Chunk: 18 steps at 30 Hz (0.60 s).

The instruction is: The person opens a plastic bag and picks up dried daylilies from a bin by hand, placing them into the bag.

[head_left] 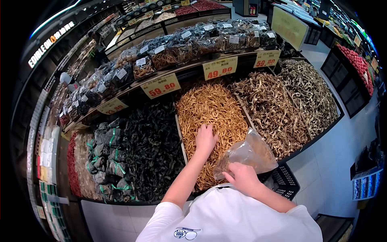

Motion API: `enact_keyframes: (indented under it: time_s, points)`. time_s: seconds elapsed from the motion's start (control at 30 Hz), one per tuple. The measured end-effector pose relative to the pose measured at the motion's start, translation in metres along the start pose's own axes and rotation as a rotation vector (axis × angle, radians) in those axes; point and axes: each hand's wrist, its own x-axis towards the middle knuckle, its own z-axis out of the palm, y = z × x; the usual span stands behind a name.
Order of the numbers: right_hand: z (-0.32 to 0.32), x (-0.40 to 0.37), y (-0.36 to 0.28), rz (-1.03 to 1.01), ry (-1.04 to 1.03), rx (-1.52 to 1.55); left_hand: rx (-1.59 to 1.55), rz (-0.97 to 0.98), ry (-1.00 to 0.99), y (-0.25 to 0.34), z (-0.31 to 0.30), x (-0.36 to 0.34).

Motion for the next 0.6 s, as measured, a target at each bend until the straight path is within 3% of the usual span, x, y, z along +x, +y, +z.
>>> enact_keyframes:
  time_s: [0.33,0.5,0.6]
  points:
    - [0.003,0.003,0.021,-0.066,0.028,0.161,-0.253,0.124,0.263,-0.019,0.013,0.002]
    - [0.009,0.01,0.032,-0.116,0.019,0.23,-0.294,0.163,0.252,-0.017,0.007,-0.002]
    - [0.011,0.014,0.036,-0.138,0.001,0.262,-0.246,0.055,0.153,-0.01,0.004,-0.007]
